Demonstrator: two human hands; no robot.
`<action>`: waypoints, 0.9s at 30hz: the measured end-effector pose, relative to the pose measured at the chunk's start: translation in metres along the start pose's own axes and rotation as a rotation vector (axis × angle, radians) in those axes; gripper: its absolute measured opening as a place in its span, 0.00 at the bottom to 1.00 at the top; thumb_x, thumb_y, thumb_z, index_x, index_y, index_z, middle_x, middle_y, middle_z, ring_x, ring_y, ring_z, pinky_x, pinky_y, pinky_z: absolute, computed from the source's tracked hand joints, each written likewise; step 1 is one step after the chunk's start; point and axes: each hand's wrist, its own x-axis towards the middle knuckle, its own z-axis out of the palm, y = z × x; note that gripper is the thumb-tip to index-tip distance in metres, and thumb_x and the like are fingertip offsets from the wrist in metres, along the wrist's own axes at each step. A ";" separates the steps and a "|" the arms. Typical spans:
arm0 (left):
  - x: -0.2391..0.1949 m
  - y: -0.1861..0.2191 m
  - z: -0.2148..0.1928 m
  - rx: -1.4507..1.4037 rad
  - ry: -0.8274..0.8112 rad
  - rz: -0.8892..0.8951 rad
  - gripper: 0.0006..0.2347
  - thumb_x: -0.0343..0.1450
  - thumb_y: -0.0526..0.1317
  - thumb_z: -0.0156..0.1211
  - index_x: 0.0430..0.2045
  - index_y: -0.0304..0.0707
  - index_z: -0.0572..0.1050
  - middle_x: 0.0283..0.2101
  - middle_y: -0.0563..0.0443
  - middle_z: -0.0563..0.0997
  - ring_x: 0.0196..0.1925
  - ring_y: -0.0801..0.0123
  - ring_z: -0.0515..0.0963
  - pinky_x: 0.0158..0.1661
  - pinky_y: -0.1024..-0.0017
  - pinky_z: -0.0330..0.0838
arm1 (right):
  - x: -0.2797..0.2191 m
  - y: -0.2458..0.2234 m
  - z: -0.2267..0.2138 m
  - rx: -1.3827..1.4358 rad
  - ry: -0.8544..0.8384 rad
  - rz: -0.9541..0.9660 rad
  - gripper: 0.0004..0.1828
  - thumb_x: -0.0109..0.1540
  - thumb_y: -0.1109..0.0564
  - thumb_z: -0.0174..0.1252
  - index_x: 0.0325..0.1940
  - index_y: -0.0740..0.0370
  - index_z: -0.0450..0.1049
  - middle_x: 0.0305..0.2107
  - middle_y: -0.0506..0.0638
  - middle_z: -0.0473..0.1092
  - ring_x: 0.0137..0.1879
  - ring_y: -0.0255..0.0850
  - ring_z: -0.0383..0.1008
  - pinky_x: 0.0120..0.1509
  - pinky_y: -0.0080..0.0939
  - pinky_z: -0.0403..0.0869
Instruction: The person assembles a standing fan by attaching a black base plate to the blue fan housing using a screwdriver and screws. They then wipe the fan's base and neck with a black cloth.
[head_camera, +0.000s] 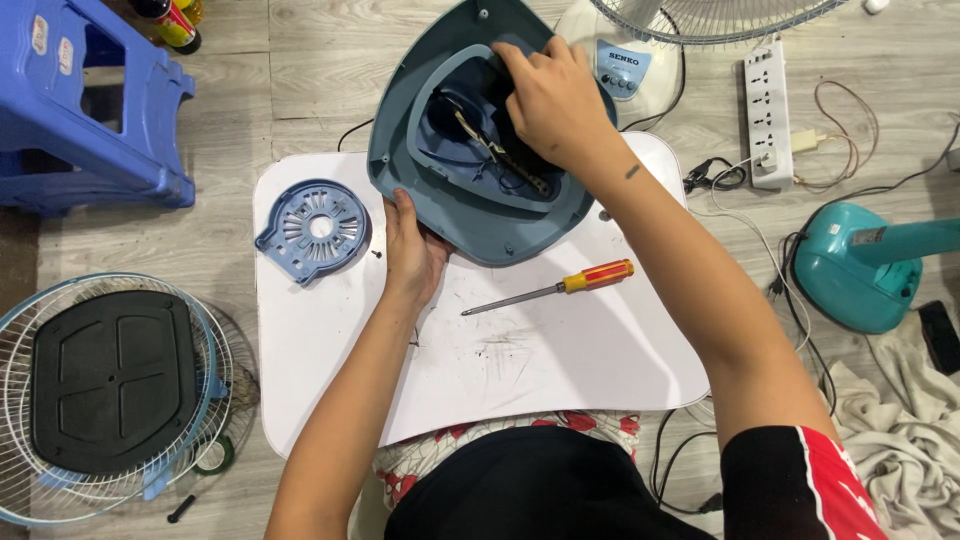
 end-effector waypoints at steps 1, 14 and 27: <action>0.001 0.000 0.000 0.002 -0.003 0.001 0.26 0.75 0.55 0.40 0.69 0.59 0.46 0.74 0.38 0.51 0.72 0.43 0.60 0.63 0.38 0.65 | 0.002 0.001 -0.006 -0.001 0.003 0.001 0.24 0.62 0.60 0.59 0.63 0.63 0.70 0.31 0.55 0.75 0.41 0.49 0.67 0.51 0.44 0.64; 0.002 -0.002 -0.003 0.029 -0.001 0.008 0.25 0.76 0.55 0.39 0.68 0.60 0.46 0.74 0.36 0.52 0.73 0.40 0.59 0.65 0.35 0.62 | 0.020 0.031 0.004 -0.202 0.260 -0.249 0.11 0.68 0.56 0.62 0.52 0.57 0.83 0.55 0.44 0.76 0.56 0.42 0.68 0.65 0.43 0.65; -0.007 0.005 0.017 0.227 0.070 -0.029 0.29 0.74 0.59 0.35 0.70 0.60 0.41 0.76 0.37 0.45 0.75 0.37 0.52 0.67 0.36 0.56 | -0.053 0.049 -0.022 0.139 0.180 -0.064 0.13 0.59 0.64 0.61 0.47 0.55 0.80 0.49 0.41 0.76 0.64 0.50 0.62 0.71 0.55 0.56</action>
